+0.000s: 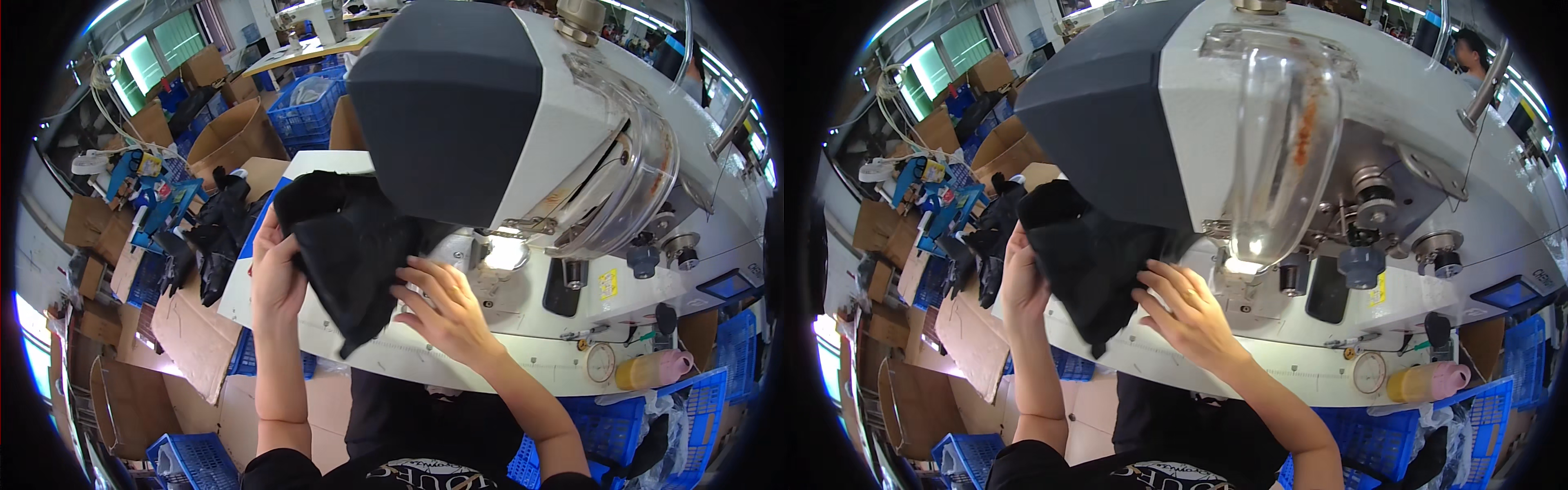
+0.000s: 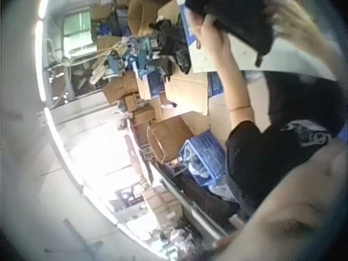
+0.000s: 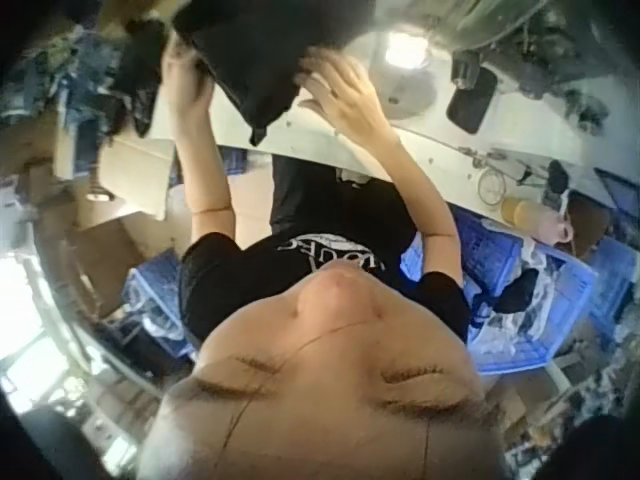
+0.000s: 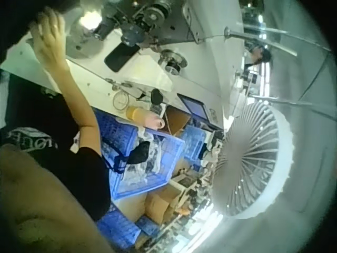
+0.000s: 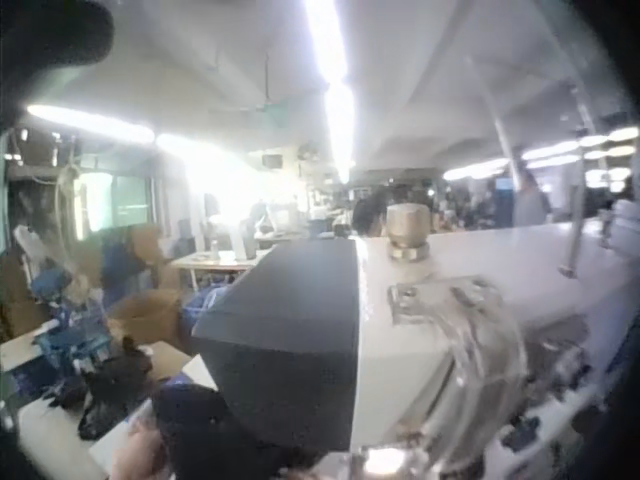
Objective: The person stitches a shoe upper component using a sewing machine, trims thread with thread snips, and sews additional seams on the component.
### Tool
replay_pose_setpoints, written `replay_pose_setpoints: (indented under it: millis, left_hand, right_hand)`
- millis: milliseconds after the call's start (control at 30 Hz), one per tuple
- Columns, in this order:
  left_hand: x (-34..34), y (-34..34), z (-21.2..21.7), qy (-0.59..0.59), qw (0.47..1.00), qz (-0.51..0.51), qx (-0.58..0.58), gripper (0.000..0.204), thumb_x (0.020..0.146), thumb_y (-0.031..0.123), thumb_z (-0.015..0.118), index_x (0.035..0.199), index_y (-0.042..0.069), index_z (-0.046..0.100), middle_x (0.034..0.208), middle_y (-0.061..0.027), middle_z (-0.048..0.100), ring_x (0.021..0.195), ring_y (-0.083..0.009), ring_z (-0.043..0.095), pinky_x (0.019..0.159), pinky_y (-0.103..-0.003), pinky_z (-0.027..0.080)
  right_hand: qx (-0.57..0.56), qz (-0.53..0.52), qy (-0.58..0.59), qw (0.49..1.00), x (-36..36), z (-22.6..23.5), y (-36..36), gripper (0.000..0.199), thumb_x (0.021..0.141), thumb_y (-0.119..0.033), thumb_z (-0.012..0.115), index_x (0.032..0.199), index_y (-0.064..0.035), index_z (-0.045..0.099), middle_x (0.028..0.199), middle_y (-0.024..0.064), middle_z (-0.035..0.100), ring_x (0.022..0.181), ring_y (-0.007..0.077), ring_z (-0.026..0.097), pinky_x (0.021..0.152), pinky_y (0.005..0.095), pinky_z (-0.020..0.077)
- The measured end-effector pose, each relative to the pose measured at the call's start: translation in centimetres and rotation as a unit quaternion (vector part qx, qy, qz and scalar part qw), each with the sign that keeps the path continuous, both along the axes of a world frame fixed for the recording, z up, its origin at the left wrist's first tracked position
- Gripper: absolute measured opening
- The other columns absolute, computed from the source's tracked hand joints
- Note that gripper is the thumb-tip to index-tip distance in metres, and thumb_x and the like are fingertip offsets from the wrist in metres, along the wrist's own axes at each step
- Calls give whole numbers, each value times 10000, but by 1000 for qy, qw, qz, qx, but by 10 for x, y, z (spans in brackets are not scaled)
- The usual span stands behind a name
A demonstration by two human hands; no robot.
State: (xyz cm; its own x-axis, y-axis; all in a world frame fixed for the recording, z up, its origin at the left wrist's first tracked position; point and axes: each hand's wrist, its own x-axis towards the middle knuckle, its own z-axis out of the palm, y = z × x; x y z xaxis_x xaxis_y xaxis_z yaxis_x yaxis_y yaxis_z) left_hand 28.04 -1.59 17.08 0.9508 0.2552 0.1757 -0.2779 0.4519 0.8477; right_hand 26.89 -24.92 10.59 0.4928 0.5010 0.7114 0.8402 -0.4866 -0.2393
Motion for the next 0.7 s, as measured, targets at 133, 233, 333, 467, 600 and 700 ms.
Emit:
replay_pose_setpoints:
  millis: [133,233,333,467,600,700]
  left_hand:
    - [-28,-5,35,-181,855,277,399,545,836,60,575,1349,-56,430,1368,-191,487,1318,-274,428,1115,-395,300]
    - [-45,-9,64,-273,843,84,457,643,831,374,609,1296,-54,491,1308,-195,531,1298,-304,436,1107,-418,259]
    - [-36,-15,59,-107,797,-305,511,623,760,327,732,1234,-28,539,1110,-176,630,1058,-284,599,968,-381,422]
    - [-1,-49,6,-71,776,-322,538,575,735,191,796,1215,17,530,1055,-87,617,1039,-185,585,970,-349,420]
    - [29,-95,-31,-52,885,-292,358,489,862,155,670,1258,-54,474,1119,-157,613,1062,-243,586,955,-370,438]
    - [36,-115,-37,-53,907,-306,284,374,892,67,566,1233,-59,476,1114,-123,600,1016,-175,570,884,-322,457]
  right_hand:
    - [30,119,-52,991,-1,15,37,233,765,-237,728,878,-71,610,859,49,538,848,228,559,866,381,455]
    - [114,216,152,958,-32,26,40,246,818,-218,735,894,-45,577,839,85,517,690,272,552,646,366,454]
    - [156,223,331,903,-47,29,9,223,829,-137,730,909,-20,559,815,107,532,690,285,560,618,355,436]
    - [217,72,394,890,-40,18,-48,163,892,-128,671,898,-6,563,758,48,524,673,110,513,608,266,413]
    - [403,18,452,796,-32,3,-68,137,938,-146,628,922,-12,607,809,-38,593,740,17,514,654,190,425]
    - [441,39,452,775,-26,-2,-68,135,943,-143,614,931,-10,596,846,-15,609,770,34,537,682,194,435]
